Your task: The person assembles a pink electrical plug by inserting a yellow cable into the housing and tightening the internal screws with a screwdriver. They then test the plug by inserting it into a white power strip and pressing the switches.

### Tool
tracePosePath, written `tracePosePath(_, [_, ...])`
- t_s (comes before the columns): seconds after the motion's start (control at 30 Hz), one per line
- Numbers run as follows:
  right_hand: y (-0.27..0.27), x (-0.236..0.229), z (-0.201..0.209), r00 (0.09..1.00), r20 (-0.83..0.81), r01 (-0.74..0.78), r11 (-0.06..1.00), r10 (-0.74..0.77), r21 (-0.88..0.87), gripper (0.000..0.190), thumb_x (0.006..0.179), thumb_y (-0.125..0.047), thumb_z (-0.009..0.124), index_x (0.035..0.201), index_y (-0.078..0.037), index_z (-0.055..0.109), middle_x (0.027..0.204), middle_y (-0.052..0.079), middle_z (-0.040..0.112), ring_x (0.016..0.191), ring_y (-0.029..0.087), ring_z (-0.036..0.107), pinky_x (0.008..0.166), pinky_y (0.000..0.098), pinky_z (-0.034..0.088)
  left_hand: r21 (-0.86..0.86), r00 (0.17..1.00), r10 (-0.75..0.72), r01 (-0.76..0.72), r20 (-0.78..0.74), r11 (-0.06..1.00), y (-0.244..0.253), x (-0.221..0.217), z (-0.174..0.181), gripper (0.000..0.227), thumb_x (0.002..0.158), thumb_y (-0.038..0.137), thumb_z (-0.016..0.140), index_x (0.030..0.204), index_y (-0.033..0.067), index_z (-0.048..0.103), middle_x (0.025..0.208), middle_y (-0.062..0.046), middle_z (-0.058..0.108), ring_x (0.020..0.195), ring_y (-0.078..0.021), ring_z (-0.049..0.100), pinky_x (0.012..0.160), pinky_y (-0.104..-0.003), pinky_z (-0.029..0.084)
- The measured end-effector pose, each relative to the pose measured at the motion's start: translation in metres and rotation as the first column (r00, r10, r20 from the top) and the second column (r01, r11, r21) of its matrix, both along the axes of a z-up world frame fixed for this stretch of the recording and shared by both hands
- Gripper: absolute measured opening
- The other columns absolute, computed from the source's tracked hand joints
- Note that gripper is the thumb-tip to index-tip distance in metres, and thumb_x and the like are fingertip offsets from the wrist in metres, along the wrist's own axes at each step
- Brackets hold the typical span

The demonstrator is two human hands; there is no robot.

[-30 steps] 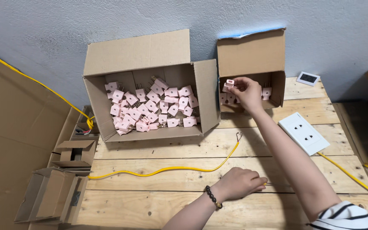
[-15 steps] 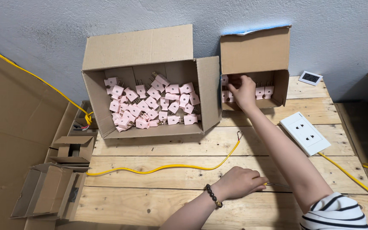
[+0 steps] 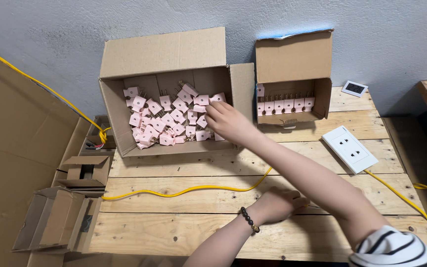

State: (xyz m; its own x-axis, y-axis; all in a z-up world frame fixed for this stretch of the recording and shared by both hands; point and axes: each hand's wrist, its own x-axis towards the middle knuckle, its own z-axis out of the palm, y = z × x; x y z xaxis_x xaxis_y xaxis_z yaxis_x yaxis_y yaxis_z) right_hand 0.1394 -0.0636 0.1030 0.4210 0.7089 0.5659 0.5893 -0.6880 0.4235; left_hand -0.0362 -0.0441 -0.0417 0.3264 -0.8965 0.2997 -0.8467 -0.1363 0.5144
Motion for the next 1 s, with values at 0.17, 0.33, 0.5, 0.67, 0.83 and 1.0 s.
tracePosePath(0.17, [0.032,0.088,-0.103,0.871,-0.006,0.491,0.871,-0.491,0.017,0.041,0.099,-0.019,0.050,0.130,0.001,0.066,0.130,0.025,0.068,0.123,0.043,0.064,0.107,0.0533,0.050,0.176,0.965,0.079,-0.034,-0.249,0.984,-0.006,0.005,0.000,0.020,0.101,0.024,0.053,0.087,0.0107,0.050,0.084,-0.015,0.065,0.077,-0.0316,0.055,0.066,-0.045,0.036])
tracePosePath(0.33, [0.037,0.101,-0.097,0.829,0.005,0.559,0.828,-0.560,0.044,0.021,0.089,-0.013,0.061,0.106,-0.006,0.073,0.098,0.017,0.071,0.088,0.034,0.066,0.077,0.0433,0.054,0.031,0.990,0.064,-0.061,-0.127,0.998,-0.007,0.009,-0.030,0.035,0.097,0.003,0.050,0.073,0.0136,0.026,0.066,0.000,0.029,0.071,-0.0161,0.024,0.063,-0.037,0.018])
tracePosePath(0.5, [0.031,0.071,-0.061,0.896,0.140,0.417,0.907,-0.422,0.065,0.012,0.078,-0.002,0.065,0.078,-0.013,0.068,0.084,0.008,0.061,0.079,0.026,0.054,0.079,0.0369,0.049,-0.001,0.981,0.067,-0.069,-0.182,0.998,-0.007,0.009,-0.001,0.022,0.098,0.010,0.058,0.079,0.0115,0.046,0.078,-0.011,0.053,0.079,-0.0212,0.039,0.068,-0.040,0.031])
tracePosePath(0.67, [0.005,-0.010,0.008,0.966,0.254,-0.069,0.993,0.043,0.094,0.008,0.094,-0.011,0.067,0.096,-0.003,0.069,0.101,0.017,0.065,0.110,0.035,0.066,0.108,0.0493,0.050,0.178,0.990,0.057,-0.079,0.126,0.981,0.006,0.000,0.001,0.027,0.106,0.032,0.051,0.115,0.0153,0.071,0.098,-0.008,0.073,0.096,-0.0327,0.074,0.080,-0.051,0.062])
tracePosePath(0.83, [-0.071,-0.065,-0.009,0.926,0.233,-0.345,0.917,0.298,0.199,0.013,0.092,-0.004,0.072,0.105,-0.006,0.073,0.104,0.017,0.067,0.112,0.040,0.066,0.107,0.0592,0.050,0.088,0.974,0.058,-0.079,0.218,0.993,0.010,0.012,-0.004,0.027,0.107,0.036,0.051,0.108,0.0173,0.070,0.098,-0.006,0.073,0.087,-0.0315,0.076,0.068,-0.049,0.061])
tracePosePath(1.0, [-0.168,-0.116,-0.046,0.957,-0.259,0.102,0.687,0.129,0.719,0.041,0.083,0.001,0.078,0.123,-0.005,0.073,0.121,0.016,0.065,0.123,0.043,0.062,0.105,0.0546,0.052,-0.092,0.894,0.448,-0.445,0.018,0.891,0.015,0.027,0.001,0.033,0.111,0.044,0.048,0.110,0.0216,0.072,0.092,-0.002,0.073,0.080,-0.0271,0.076,0.062,-0.043,0.062])
